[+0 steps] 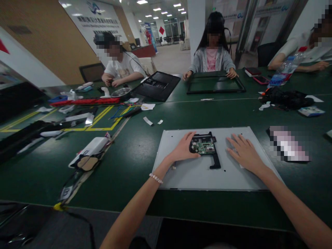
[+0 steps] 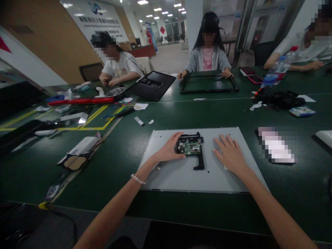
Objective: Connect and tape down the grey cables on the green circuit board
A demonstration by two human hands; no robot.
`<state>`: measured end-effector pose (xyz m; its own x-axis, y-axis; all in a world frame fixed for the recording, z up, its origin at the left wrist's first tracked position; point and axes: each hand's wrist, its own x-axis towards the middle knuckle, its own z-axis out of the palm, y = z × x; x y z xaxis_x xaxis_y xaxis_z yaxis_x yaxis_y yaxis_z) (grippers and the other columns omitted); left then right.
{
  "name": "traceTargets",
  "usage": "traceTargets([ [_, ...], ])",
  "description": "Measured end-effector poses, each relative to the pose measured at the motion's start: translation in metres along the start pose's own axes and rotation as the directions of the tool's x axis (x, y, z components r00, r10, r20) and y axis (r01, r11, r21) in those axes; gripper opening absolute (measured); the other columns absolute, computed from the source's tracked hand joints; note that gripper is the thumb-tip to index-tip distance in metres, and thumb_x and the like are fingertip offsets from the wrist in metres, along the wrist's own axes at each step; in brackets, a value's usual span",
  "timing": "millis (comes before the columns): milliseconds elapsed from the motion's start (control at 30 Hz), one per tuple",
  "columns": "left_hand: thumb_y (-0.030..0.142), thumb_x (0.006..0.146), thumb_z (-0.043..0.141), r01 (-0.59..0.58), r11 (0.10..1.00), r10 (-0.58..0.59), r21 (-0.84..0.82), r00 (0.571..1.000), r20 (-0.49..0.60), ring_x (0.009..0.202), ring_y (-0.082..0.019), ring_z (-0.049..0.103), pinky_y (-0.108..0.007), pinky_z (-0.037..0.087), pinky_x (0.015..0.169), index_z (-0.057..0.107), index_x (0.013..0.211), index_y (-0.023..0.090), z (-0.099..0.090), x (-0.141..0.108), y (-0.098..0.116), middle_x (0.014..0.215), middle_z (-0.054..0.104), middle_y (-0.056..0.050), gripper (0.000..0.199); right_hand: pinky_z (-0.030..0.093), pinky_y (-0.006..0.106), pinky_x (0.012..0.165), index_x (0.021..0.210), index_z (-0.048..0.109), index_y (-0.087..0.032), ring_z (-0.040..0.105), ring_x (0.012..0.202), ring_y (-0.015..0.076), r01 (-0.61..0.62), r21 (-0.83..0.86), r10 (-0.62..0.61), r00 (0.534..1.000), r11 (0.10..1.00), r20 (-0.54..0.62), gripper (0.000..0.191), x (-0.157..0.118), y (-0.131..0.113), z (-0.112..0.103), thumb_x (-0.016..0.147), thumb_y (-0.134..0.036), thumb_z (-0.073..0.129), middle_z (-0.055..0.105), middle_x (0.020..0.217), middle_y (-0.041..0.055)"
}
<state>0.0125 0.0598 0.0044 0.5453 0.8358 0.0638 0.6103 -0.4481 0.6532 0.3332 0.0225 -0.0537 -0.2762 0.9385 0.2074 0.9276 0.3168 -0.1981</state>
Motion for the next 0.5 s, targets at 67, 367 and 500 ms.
traceTargets([
  [67, 0.048, 0.062, 0.074, 0.004, 0.999, -0.003, 0.038, 1.000, -0.018, 0.140, -0.038, 0.026, -0.054, 0.023, 0.115, 0.019, 0.151, 0.017, 0.004, 0.000, -0.001, 0.152, 0.025, -0.017, 0.110, 0.027, 0.060, 0.109, 0.143, 0.044, -0.024, 0.028, 0.141, 0.0368, -0.003, 0.008, 0.003, 1.000, 1.000, 0.000, 0.057, -0.001, 0.000, 0.001, 0.094, -0.053, 0.033, 0.037, 0.153, 0.0104],
  [367, 0.056, 0.065, 0.071, 0.006, 0.997, -0.006, 0.071, 1.000, -0.008, 0.141, -0.038, 0.025, -0.054, 0.024, 0.115, 0.018, 0.152, 0.017, 0.010, -0.005, 0.002, 0.155, 0.021, -0.018, 0.109, 0.029, 0.061, 0.108, 0.140, 0.047, -0.026, 0.029, 0.140, 0.0385, -0.015, 0.038, 0.014, 1.000, 0.999, 0.007, 0.057, -0.006, 0.003, -0.005, 0.093, -0.056, 0.035, 0.040, 0.151, 0.0103],
  [500, 0.058, 0.065, 0.071, -0.004, 0.997, 0.005, 0.078, 1.000, -0.012, 0.141, -0.037, 0.026, -0.051, 0.025, 0.115, 0.020, 0.151, 0.015, 0.013, -0.006, 0.005, 0.154, 0.023, -0.018, 0.109, 0.032, 0.064, 0.105, 0.141, 0.044, -0.025, 0.036, 0.136, 0.0392, -0.055, 0.100, 0.055, 0.998, 0.993, 0.000, 0.059, 0.000, 0.000, -0.011, 0.092, -0.057, 0.036, 0.046, 0.146, 0.0126],
])
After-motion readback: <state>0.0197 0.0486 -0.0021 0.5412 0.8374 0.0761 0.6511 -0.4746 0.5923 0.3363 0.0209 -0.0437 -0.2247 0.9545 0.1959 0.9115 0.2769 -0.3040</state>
